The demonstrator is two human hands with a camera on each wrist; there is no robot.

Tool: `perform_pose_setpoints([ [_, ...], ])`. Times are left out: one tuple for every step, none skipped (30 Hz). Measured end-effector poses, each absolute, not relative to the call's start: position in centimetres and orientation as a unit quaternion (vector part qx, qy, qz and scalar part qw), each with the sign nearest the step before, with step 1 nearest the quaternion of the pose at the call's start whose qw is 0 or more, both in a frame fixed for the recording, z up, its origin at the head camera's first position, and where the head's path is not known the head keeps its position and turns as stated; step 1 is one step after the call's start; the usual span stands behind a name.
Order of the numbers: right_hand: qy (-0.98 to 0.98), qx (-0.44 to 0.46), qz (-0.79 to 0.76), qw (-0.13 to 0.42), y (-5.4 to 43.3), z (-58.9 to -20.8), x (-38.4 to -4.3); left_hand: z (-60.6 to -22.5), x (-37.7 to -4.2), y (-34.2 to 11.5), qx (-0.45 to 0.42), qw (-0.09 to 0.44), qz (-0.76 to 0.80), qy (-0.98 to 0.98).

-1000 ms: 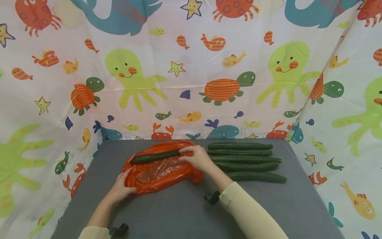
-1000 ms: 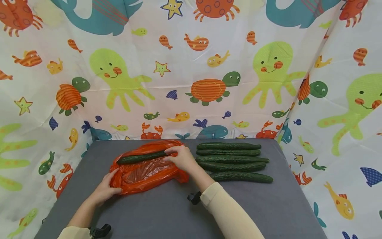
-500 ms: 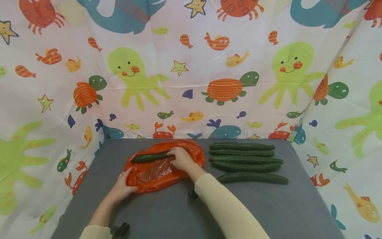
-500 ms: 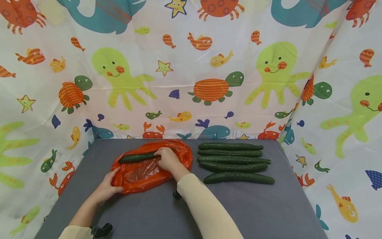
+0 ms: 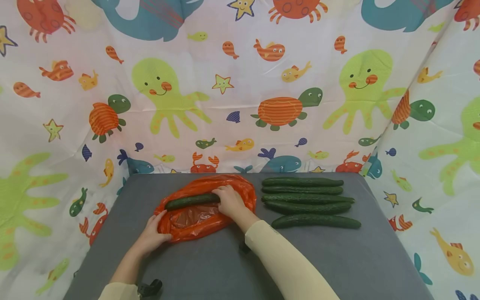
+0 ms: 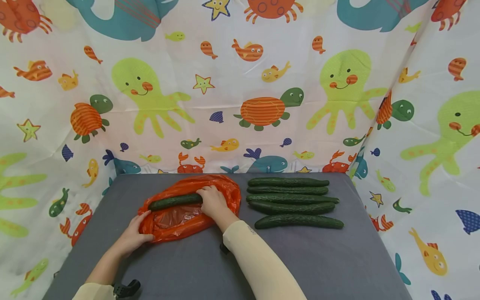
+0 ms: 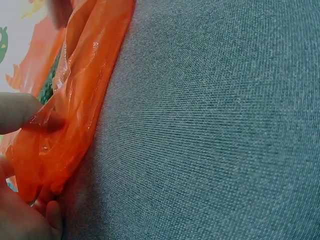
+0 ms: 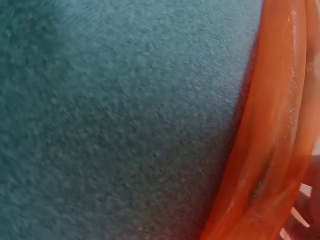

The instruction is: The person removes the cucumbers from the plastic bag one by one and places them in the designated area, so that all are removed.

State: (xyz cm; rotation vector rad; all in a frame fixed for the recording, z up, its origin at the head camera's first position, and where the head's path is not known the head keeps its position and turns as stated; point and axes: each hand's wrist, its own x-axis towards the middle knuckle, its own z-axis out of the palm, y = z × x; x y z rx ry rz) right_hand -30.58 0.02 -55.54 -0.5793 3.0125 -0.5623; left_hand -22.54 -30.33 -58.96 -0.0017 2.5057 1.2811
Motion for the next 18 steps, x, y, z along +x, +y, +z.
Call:
perform_pose_setpoints([
  [0.968, -0.18, -0.174, 0.019, 0.0, -55.7, -30.6, -59.0, -22.5, -30.3, 0.0, 0.162, 0.45, 0.878],
  [0.97, -0.172, -0.17, 0.025, 0.0, -55.8, -30.5, -59.0, -22.5, -30.3, 0.0, 0.16, 0.449, 0.879],
  [0.972, -0.16, -0.168, 0.028, 0.0, -55.8, -30.5, -59.1, -22.5, -30.3, 0.0, 0.158, 0.449, 0.88],
  [0.974, -0.148, -0.167, 0.029, 0.0, -55.9, -30.5, -59.1, -22.5, -30.3, 0.0, 0.157, 0.449, 0.88],
  [0.976, -0.136, -0.168, 0.029, 0.1, -55.9, -30.5, -59.1, -22.5, -30.3, 0.0, 0.157, 0.449, 0.88],
  [0.977, -0.126, -0.171, 0.027, 0.1, -55.9, -30.5, -59.1, -22.5, -30.2, -0.001, 0.157, 0.448, 0.88],
  [0.977, -0.119, -0.177, 0.028, 0.2, -55.9, -30.6, -59.1, -22.5, -30.2, -0.002, 0.156, 0.448, 0.88],
  [0.975, -0.114, -0.187, 0.029, 0.2, -55.9, -30.6, -59.1, -22.6, -30.2, -0.003, 0.155, 0.447, 0.881],
  [0.973, -0.111, -0.198, 0.034, 0.3, -55.9, -30.7, -59.0, -22.6, -30.2, -0.004, 0.155, 0.448, 0.881],
  [0.971, -0.11, -0.211, 0.039, 0.4, -55.9, -30.7, -59.0, -22.6, -30.2, -0.005, 0.154, 0.447, 0.881],
  [0.967, -0.11, -0.224, 0.044, 0.5, -55.9, -30.8, -59.0, -22.6, -30.2, -0.006, 0.154, 0.446, 0.882],
  [0.963, -0.109, -0.242, 0.047, 0.6, -55.9, -30.9, -59.0, -22.6, -30.2, -0.007, 0.153, 0.446, 0.882],
  [0.958, -0.107, -0.26, 0.05, 0.7, -56.0, -30.9, -59.0, -22.6, -30.2, -0.007, 0.153, 0.446, 0.882],
  [0.953, -0.102, -0.28, 0.052, 0.7, -56.0, -31.0, -59.0, -22.6, -30.3, -0.008, 0.153, 0.446, 0.882],
  [0.948, -0.098, -0.298, 0.056, 0.8, -56.1, -31.0, -59.0, -22.6, -30.3, -0.008, 0.154, 0.447, 0.881],
  [0.943, -0.094, -0.313, 0.06, 0.9, -56.1, -31.1, -59.0, -22.6, -30.3, -0.009, 0.155, 0.448, 0.881],
  [0.938, -0.089, -0.33, 0.065, 1.0, -56.2, -31.2, -59.1, -22.6, -30.3, -0.01, 0.156, 0.449, 0.88],
  [0.932, -0.084, -0.345, 0.069, 1.1, -56.3, -31.2, -59.1, -22.6, -30.3, -0.012, 0.157, 0.451, 0.878],
])
